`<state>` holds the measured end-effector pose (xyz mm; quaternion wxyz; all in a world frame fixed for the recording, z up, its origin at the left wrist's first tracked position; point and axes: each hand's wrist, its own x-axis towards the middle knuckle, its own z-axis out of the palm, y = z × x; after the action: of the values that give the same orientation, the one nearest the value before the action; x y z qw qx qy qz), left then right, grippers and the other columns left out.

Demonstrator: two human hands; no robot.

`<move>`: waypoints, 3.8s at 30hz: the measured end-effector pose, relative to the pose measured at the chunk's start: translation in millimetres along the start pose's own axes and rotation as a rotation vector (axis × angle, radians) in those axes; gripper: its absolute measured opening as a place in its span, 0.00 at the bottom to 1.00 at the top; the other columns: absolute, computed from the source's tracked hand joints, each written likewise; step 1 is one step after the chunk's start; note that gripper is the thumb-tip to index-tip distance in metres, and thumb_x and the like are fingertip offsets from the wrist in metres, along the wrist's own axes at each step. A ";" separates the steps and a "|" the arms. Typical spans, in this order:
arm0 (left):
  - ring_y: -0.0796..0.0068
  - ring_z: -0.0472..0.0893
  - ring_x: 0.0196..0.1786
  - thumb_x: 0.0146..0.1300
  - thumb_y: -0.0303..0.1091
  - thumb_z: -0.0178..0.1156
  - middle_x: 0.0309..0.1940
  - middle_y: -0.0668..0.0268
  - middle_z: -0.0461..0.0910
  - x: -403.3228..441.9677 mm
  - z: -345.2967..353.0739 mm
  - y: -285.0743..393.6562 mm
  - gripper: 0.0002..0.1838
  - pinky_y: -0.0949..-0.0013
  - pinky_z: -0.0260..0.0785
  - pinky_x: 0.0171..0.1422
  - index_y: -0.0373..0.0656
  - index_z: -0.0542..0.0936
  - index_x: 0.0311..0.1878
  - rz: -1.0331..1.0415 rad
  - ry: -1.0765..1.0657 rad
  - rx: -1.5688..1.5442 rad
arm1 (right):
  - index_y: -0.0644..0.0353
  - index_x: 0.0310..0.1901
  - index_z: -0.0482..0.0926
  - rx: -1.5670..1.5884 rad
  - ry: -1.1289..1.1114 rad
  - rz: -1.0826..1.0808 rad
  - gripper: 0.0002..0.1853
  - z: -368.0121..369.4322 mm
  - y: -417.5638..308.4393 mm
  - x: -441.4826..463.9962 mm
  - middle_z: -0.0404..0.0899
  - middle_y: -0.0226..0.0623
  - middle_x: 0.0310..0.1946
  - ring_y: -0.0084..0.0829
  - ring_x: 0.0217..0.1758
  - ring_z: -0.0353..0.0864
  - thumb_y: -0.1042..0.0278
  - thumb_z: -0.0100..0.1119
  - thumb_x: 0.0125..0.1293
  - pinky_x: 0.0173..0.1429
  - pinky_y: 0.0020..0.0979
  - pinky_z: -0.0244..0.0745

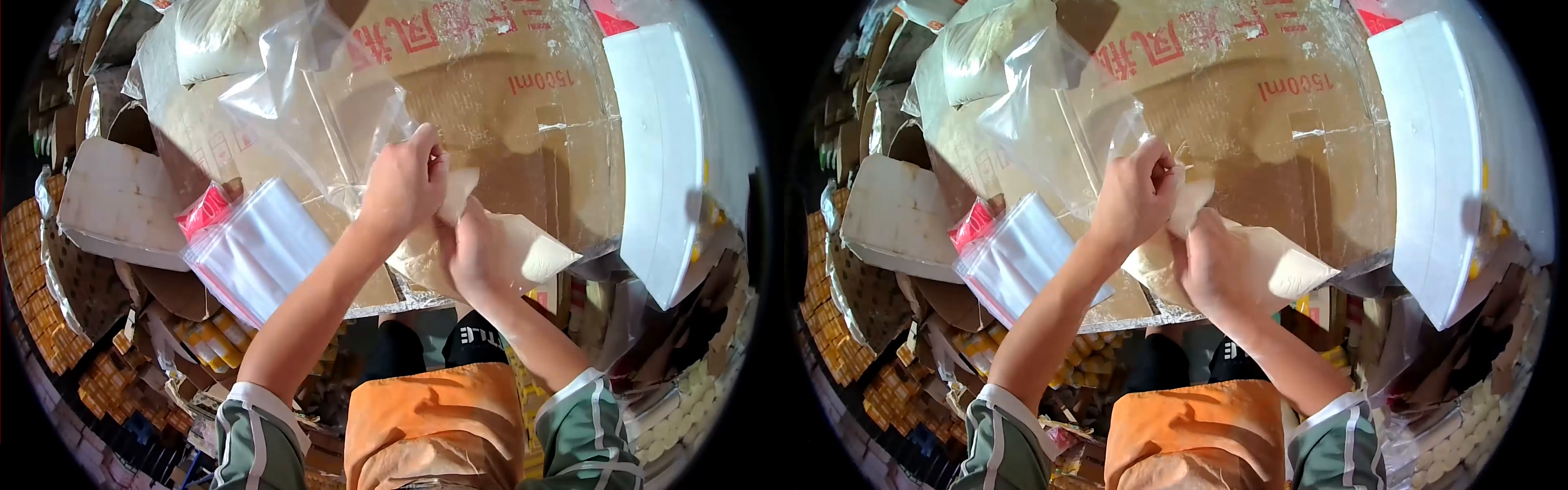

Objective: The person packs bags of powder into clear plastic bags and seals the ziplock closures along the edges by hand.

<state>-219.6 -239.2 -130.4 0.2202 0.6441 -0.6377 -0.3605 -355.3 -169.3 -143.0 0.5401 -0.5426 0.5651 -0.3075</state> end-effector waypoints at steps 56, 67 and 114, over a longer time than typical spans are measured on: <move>0.84 0.73 0.33 0.60 0.17 0.58 0.33 0.72 0.76 -34.2 91.1 56.2 0.08 0.78 0.67 0.37 0.37 0.74 0.42 -0.373 0.992 -0.924 | 0.64 0.41 0.77 0.501 -0.083 0.373 0.15 -75.1 71.7 80.4 0.77 0.30 0.31 0.23 0.38 0.78 0.59 0.51 0.70 0.41 0.25 0.75; 0.74 0.82 0.41 0.64 0.23 0.59 0.39 0.61 0.81 -7.2 63.7 -12.9 0.18 0.72 0.75 0.47 0.36 0.68 0.55 -0.672 0.606 -1.562 | 0.62 0.57 0.73 0.504 0.049 0.302 0.24 -82.8 55.7 117.4 0.78 0.38 0.49 0.28 0.49 0.81 0.49 0.49 0.71 0.46 0.30 0.80; 0.66 0.75 0.28 0.56 0.26 0.58 0.27 0.59 0.75 -62.0 88.7 -30.7 0.05 0.70 0.65 0.34 0.35 0.77 0.35 -0.452 0.764 -0.448 | 0.56 0.51 0.78 0.688 0.021 0.547 0.23 -60.1 68.1 88.6 0.81 0.32 0.43 0.29 0.44 0.80 0.45 0.46 0.71 0.47 0.32 0.75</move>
<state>-260.8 -160.0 -199.0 0.4876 0.7892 -0.2625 -0.2656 -416.0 -252.2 -217.5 0.7451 -0.1585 0.5581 -0.3289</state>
